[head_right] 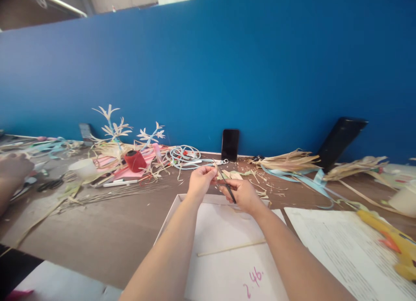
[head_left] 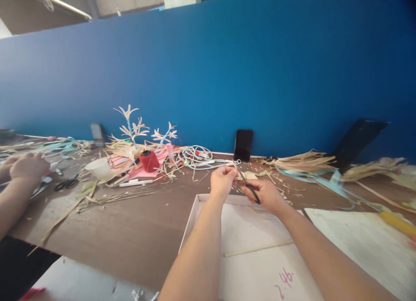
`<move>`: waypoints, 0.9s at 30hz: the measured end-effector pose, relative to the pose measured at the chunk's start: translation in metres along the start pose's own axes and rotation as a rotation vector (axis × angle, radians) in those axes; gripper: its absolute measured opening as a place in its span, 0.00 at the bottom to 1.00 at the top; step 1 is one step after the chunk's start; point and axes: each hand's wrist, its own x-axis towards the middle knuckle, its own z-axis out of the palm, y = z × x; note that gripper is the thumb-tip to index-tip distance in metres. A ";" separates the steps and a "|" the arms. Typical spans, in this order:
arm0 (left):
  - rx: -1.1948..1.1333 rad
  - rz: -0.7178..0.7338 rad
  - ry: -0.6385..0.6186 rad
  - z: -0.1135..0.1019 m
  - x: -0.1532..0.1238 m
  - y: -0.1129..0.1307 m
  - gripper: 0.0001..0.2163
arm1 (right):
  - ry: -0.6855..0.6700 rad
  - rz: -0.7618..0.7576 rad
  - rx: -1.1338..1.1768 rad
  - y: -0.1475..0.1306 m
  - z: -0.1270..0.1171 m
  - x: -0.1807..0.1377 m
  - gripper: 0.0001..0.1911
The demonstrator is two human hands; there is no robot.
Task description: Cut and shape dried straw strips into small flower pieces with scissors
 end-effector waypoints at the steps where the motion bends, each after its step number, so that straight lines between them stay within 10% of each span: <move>1: -0.006 0.000 -0.002 0.000 0.000 0.000 0.04 | -0.007 -0.003 -0.002 0.001 0.000 0.000 0.25; 27: -0.002 0.005 -0.036 0.000 -0.001 0.002 0.06 | -0.023 -0.068 -0.045 0.006 -0.003 0.000 0.22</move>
